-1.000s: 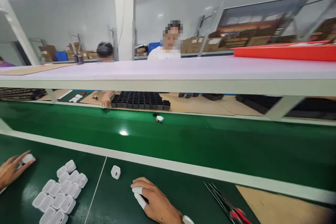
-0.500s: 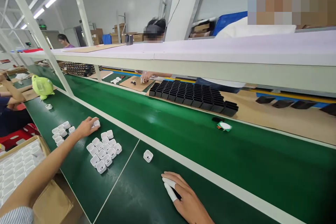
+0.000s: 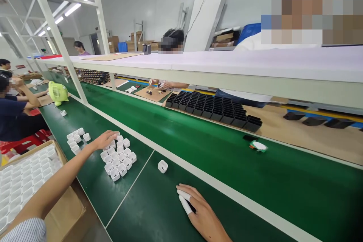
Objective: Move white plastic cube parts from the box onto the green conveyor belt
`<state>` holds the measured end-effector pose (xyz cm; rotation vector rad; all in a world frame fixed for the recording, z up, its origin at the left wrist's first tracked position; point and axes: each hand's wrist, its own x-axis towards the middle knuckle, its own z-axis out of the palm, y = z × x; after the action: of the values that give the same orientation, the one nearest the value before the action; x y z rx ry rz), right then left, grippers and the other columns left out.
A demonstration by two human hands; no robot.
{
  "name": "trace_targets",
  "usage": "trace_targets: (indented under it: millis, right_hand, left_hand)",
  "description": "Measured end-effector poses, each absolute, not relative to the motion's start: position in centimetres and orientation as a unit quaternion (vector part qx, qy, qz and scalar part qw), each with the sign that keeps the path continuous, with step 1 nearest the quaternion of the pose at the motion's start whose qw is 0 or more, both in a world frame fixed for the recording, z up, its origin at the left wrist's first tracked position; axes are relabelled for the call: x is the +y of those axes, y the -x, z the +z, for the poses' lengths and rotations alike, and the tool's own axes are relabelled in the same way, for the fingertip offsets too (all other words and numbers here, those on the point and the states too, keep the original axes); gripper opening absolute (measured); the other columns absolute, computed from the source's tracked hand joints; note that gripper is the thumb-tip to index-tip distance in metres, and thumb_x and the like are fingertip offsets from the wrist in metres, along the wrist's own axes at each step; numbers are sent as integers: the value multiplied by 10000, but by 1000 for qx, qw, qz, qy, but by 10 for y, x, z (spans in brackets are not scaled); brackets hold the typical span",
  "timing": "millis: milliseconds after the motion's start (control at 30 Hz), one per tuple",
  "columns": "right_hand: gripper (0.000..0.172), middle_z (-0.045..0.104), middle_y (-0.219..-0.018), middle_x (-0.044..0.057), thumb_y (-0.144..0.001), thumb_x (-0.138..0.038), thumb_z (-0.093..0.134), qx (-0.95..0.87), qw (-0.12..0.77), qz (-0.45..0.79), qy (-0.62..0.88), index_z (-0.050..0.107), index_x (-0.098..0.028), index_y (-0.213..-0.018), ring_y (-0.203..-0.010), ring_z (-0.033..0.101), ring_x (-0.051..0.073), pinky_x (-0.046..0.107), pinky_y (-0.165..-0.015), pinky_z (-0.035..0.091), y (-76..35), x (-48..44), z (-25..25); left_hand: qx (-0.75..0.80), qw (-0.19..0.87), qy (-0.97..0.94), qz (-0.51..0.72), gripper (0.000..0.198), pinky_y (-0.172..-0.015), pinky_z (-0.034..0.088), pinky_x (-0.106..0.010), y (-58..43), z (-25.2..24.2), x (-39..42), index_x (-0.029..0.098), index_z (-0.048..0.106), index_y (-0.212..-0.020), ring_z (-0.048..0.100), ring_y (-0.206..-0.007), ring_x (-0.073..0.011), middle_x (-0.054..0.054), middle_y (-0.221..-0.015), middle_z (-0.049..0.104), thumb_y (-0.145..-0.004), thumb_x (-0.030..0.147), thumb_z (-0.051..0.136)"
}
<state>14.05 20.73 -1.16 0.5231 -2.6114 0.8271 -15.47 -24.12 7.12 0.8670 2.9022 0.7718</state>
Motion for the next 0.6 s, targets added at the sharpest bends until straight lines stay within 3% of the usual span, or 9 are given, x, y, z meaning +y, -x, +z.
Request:
trace_targets:
  millis: [67,167,267,400,533,600]
  right_hand:
    - [368,708,-1320,134,-994,-176,451,-921,181,285,-193,707,-216,-1254,-1280,646,257,425,-1069,596,-140,210,-19]
    - [391,697,-1343,119,-976,-172,463,-925,186,269,-194,691,-230,-1288,-1282,646,265,428,-1060,600,-136,214,-31]
    - [423,702,-1333,100,-939,-142,455,-925,187,261,-205,695,-240,-1273,-1265,657,263,408,-1034,616,-132,217,-35]
    - [480,702,-1336,92,-864,-81,436,-929,182,253,-201,718,-227,-1223,-1264,658,256,371,-1029,614,-132,217,-25]
    - [527,695,-1350,90,-797,-40,414,-940,170,232,-186,742,-206,-1174,-1301,633,268,411,-1078,585,-135,214,-16]
    - [534,696,-1348,98,-810,-42,413,-940,166,235,-183,731,-201,-1209,-1306,629,267,424,-1091,577,-136,212,-14]
  left_hand:
    - [948,-42,-228,219,684,-1235,375,-445,162,79,-270,177,585,-1446,532,-1365,-269,-128,-1430,623,-1015,624,297]
    - [987,-104,-39,113,770,-1175,376,-627,167,89,-330,203,508,-1516,458,-1421,-389,-193,-1511,532,-931,700,442]
    - [994,-50,81,45,1022,-1116,330,-756,165,84,-384,315,313,-1624,288,-1519,-486,-223,-1651,327,-776,812,591]
    - [994,-8,95,56,1155,-1192,274,-687,171,61,-414,330,205,-1655,168,-1577,-479,-219,-1710,185,-713,870,597]
    - [992,-14,91,82,1056,-1197,275,-667,191,44,-415,342,287,-1632,202,-1576,-458,-224,-1689,241,-764,925,436]
    - [994,-18,77,70,983,-1183,302,-663,197,42,-415,371,390,-1585,291,-1545,-445,-194,-1652,338,-779,935,373]
